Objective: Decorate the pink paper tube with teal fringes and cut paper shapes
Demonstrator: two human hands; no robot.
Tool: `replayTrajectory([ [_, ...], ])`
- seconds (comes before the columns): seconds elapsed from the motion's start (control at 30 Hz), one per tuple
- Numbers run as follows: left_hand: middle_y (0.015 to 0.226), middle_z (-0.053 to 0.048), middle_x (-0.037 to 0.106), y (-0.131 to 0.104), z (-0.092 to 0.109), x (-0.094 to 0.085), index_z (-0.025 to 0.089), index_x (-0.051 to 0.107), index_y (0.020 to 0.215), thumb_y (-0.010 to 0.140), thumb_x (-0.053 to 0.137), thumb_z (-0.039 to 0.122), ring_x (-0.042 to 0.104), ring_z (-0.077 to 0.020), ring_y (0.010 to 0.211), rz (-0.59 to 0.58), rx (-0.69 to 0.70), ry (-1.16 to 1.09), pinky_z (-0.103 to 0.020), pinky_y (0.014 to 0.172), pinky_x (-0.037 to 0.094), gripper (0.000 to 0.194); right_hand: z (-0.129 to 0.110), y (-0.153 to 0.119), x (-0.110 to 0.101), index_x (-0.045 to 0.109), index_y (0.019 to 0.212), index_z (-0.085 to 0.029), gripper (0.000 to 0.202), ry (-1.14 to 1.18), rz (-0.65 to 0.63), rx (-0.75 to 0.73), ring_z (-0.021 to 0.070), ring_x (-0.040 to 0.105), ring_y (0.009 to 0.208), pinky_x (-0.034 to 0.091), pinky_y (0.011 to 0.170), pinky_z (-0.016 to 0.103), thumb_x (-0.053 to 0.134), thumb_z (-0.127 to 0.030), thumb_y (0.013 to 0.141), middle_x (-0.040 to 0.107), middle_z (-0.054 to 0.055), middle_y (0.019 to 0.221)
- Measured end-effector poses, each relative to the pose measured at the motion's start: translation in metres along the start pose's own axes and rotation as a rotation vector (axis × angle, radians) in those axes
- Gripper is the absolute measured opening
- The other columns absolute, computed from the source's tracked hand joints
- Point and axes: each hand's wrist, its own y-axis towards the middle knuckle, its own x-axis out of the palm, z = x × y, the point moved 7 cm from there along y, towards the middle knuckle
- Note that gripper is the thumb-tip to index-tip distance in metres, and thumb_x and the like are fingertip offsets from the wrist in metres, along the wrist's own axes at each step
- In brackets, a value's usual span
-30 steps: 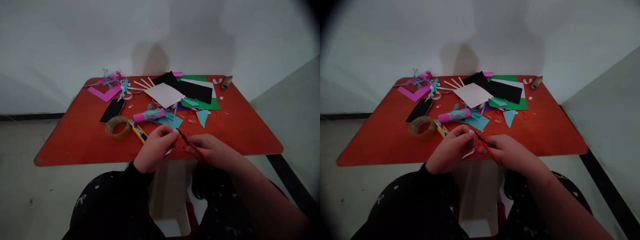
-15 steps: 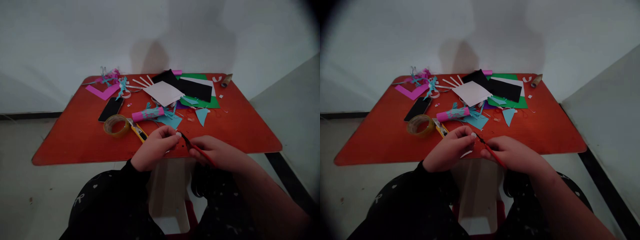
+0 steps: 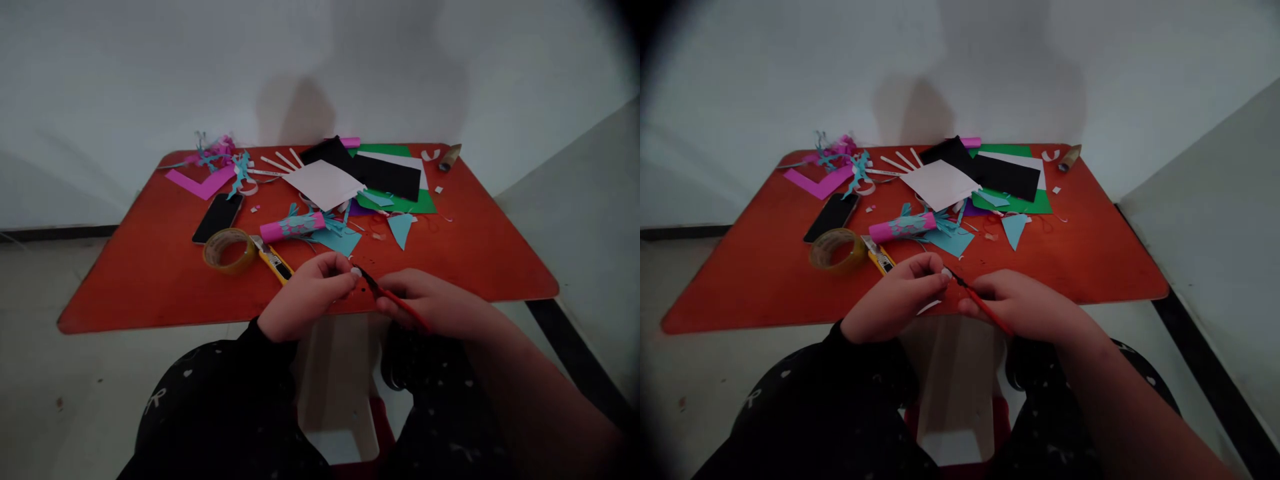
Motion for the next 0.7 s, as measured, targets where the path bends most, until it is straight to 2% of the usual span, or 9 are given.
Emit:
replayTrajectory([
  [0.2,0.069,0.004,0.053,-0.001,-0.002,-0.002,0.019,0.055,0.078,0.078,0.074,0.033,0.047,-0.0083,0.061,0.002,-0.028,0.001,-0.021,0.060,0.034,0.024,0.006,0.002,0.002,0.061,0.072,-0.018,0.041,0.054,-0.018,0.035,0.0117,0.040,0.058,0.031,0.050,0.024,0.067,-0.056,0.086,0.050,-0.002,0.066],
  [0.4,0.070,0.003,0.053,-0.001,-0.001,-0.002,0.020,0.054,0.081,0.081,0.074,0.036,0.044,-0.0084,0.059,-0.017,-0.033,0.045,-0.022,0.057,0.031,0.025,0.013,0.002,-0.004,0.058,0.068,-0.019,0.038,0.083,0.010,0.088,0.0118,0.042,0.058,0.030,0.050,0.025,0.071,-0.051,0.083,0.049,-0.003,0.065],
  [0.5,0.070,0.003,0.052,-0.001,0.002,0.000,0.020,0.054,0.082,0.082,0.073,0.038,0.043,-0.0085,0.059,-0.028,-0.019,0.081,-0.022,0.056,0.030,0.026,0.015,0.004,-0.010,0.056,0.067,-0.019,0.038,0.108,0.116,0.086,0.0121,0.042,0.057,0.031,0.050,0.025,0.072,-0.050,0.083,0.049,-0.003,0.062],
  [0.7,0.064,0.006,0.044,-0.002,0.007,0.003,0.020,0.052,0.078,0.084,0.071,0.041,0.033,-0.0071,0.053,-0.018,0.016,0.241,-0.022,0.051,0.024,0.029,0.000,0.006,-0.021,0.065,0.086,-0.020,0.024,0.258,0.433,-0.086,0.0123,0.049,0.062,0.040,0.058,0.026,0.074,-0.042,0.084,0.057,-0.002,0.074],
])
